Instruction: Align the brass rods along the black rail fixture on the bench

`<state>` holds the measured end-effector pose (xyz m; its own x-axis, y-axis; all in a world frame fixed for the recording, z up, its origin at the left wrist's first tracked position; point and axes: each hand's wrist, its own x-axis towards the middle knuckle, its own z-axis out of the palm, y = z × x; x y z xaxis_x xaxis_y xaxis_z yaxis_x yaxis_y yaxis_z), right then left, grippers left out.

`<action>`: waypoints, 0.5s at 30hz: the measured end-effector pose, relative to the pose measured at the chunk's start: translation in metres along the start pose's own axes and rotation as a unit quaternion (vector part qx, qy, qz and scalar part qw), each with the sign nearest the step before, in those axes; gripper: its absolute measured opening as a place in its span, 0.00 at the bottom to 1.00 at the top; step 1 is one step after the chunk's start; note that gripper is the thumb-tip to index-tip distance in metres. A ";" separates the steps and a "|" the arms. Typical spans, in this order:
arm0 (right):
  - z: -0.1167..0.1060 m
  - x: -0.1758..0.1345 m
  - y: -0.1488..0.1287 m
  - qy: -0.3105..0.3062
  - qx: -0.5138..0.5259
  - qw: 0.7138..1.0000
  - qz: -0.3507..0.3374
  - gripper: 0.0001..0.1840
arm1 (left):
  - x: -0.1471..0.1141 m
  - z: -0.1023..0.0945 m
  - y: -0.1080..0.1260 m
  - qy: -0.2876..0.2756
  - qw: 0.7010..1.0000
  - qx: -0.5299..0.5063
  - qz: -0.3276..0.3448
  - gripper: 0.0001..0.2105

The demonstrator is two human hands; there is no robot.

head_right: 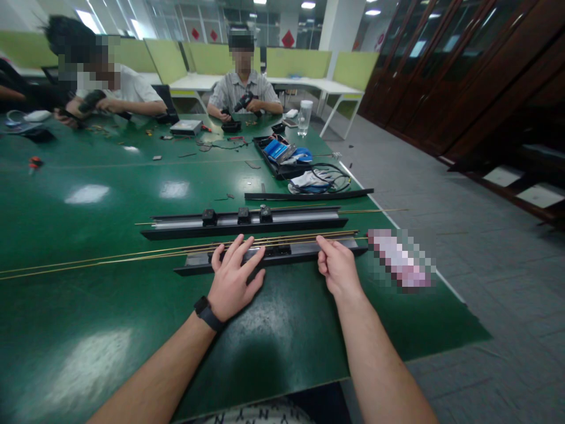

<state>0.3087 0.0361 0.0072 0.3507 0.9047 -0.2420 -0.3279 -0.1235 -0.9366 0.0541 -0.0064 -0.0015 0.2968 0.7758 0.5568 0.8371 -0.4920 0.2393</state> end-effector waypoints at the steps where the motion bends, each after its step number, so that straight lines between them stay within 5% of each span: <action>1: 0.000 0.000 0.000 0.002 -0.001 1.000 -0.001 0.21 | 0.000 0.000 0.000 0.000 1.000 0.001 0.000 0.21; 15: 0.000 -0.001 -0.002 -0.012 -0.016 1.000 0.003 0.21 | 0.000 0.000 0.000 -0.004 1.000 0.002 -0.002 0.21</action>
<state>0.3094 0.0349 0.0096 0.3269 0.9133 -0.2428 -0.3012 -0.1428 -0.9428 0.0542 -0.0068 -0.0014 0.2967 0.7816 0.5488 0.8402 -0.4868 0.2390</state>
